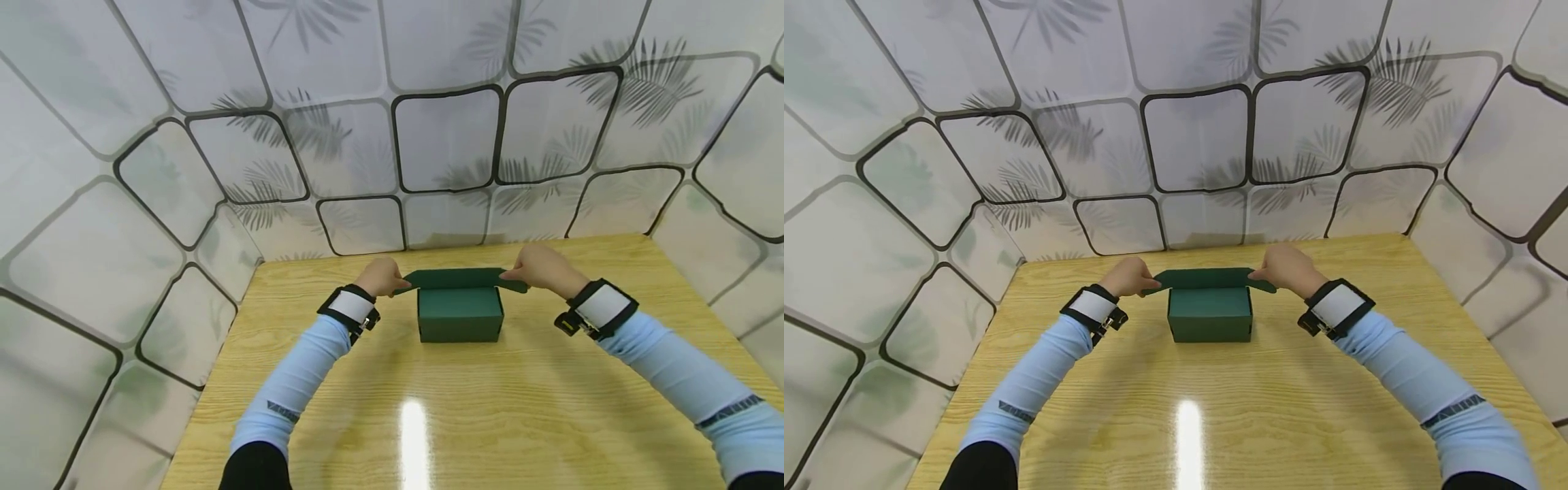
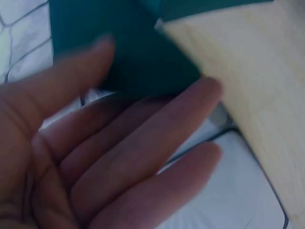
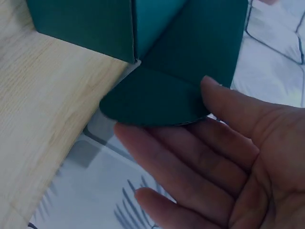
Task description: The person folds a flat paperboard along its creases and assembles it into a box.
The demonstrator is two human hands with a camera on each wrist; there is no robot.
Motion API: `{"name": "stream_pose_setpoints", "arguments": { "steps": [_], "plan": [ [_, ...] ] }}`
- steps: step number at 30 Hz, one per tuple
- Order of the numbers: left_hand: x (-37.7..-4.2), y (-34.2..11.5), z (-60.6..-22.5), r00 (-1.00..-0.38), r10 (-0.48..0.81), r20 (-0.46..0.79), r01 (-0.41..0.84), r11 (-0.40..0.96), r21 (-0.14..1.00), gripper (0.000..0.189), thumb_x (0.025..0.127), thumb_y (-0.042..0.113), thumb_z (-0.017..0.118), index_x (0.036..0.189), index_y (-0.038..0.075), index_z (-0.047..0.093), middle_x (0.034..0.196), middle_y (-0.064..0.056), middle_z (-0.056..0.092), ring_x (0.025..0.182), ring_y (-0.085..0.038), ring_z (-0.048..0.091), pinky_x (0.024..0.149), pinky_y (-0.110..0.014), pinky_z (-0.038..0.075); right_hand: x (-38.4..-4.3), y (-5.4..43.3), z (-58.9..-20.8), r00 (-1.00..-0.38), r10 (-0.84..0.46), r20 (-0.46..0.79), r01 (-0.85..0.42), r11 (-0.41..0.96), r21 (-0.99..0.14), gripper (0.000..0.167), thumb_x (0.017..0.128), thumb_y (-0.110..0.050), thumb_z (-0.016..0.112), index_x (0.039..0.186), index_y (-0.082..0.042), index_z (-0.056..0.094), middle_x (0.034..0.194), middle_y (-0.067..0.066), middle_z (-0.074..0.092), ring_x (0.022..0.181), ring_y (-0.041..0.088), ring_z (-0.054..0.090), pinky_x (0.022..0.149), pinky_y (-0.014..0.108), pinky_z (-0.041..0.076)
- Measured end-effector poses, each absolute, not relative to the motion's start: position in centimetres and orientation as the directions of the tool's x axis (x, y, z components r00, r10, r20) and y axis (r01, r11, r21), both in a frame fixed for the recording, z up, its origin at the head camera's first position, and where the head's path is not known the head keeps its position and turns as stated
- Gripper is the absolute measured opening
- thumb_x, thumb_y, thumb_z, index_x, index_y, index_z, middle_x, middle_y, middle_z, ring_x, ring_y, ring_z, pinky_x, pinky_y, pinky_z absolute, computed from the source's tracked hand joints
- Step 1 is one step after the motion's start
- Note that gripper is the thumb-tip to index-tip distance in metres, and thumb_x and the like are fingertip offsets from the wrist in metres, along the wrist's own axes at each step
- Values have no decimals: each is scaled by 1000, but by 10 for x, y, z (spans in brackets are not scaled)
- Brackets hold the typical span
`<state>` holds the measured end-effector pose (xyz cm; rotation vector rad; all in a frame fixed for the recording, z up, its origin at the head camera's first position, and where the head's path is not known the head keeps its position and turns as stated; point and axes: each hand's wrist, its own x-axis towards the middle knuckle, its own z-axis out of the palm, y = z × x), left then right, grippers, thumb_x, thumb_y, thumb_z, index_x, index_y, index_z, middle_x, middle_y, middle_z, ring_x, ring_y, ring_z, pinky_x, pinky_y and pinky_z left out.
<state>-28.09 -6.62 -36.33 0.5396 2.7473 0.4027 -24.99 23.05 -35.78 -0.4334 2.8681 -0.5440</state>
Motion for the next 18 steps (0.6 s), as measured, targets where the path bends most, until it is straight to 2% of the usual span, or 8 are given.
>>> {"name": "stream_pose_setpoints", "arguments": {
  "steps": [2, 3, 5, 7, 9, 13, 18],
  "plan": [
    [-277, -61, -368, -889, 406, -212, 337, 893, 299, 31, 88, 23, 63, 71, -3, 71, 47, -4, 60, 37, -7, 45, 56, -22, 45, -248, 223, -358, -940, -317, -124, -249, 890, -382, 46, 88, -25, 61, 46, -9, 53, 37, -3, 41, 36, 9, 41, 43, 23, 31],
    [-275, -57, -368, -891, 400, -215, 332, 897, 293, 30, 89, 23, 61, 80, -4, 70, 50, -5, 62, 39, -9, 49, 61, -24, 48, -247, 219, -358, -939, -319, -125, -251, 889, -382, 41, 89, -24, 60, 52, -6, 59, 39, 0, 46, 38, 10, 46, 44, 25, 37],
    [-271, -50, -368, -892, 390, -229, 320, 902, 291, 30, 92, 23, 56, 90, -3, 69, 54, -6, 65, 44, -11, 56, 66, -28, 52, -247, 212, -357, -937, -318, -142, -245, 892, -379, 31, 92, -22, 56, 75, 0, 69, 50, 5, 58, 43, 11, 55, 53, 32, 49],
    [-268, -43, -368, -891, 391, -231, 322, 902, 287, 28, 95, 22, 51, 93, -1, 68, 55, -4, 65, 48, -13, 59, 67, -27, 52, -248, 206, -357, -938, -313, -151, -240, 898, -368, 31, 94, -20, 52, 103, 6, 66, 57, 8, 64, 45, 11, 58, 60, 35, 52],
    [-266, -37, -365, -886, 392, -250, 320, 904, 283, 34, 98, 22, 45, 83, 1, 68, 59, -7, 66, 51, -16, 60, 61, -27, 51, -248, 202, -358, -941, -308, -137, -246, 907, -343, 38, 94, -16, 51, 121, 10, 55, 61, 8, 66, 44, 11, 58, 62, 36, 53],
    [-264, -33, -365, -880, 421, -221, 355, 891, 283, 38, 98, 18, 43, 74, 3, 68, 58, -6, 66, 50, -16, 58, 57, -25, 49, -247, 198, -363, -947, -311, -78, -269, 904, -333, 36, 92, -8, 50, 124, 8, 53, 51, 5, 60, 41, 12, 54, 47, 29, 46],
    [-260, -34, -369, -886, 422, -194, 346, 879, 329, 45, 100, 18, 39, 67, 3, 66, 55, -7, 66, 46, -15, 58, 50, -22, 45, -238, 195, -370, -950, -310, 39, -305, 896, -324, 28, 90, -1, 49, 112, 6, 63, 52, 5, 58, 40, 11, 48, 39, 22, 35]
  ]
}}
